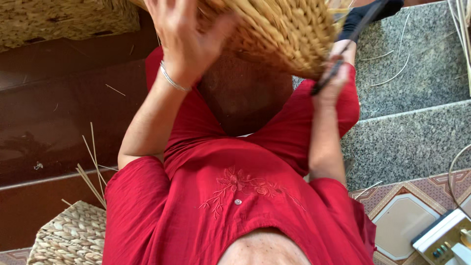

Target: The person sits on the floor weaving a water hyacinth basket. They trim protruding strands with scissors, gather and align loose weaving strands, and weave them around the basket frame, turning the basket as they work.

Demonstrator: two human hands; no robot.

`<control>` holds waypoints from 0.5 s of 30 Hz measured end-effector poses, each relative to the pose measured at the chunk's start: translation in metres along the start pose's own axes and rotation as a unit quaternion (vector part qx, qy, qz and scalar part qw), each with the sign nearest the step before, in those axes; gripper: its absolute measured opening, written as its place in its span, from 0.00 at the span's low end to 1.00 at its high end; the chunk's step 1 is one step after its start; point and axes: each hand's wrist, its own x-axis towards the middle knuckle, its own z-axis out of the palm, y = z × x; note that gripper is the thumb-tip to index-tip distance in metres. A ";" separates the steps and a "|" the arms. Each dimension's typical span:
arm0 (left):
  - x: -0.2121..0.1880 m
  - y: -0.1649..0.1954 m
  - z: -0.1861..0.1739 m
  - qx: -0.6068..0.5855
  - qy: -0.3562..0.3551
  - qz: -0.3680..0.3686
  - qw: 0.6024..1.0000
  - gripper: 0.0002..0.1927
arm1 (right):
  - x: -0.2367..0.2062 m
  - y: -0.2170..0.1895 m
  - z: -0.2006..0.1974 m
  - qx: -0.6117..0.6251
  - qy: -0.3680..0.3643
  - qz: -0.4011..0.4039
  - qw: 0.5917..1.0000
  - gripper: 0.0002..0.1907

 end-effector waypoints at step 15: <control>-0.085 0.093 0.039 -0.041 -0.108 0.107 0.988 0.33 | -0.032 0.024 -0.015 0.006 -0.100 0.027 0.995 0.16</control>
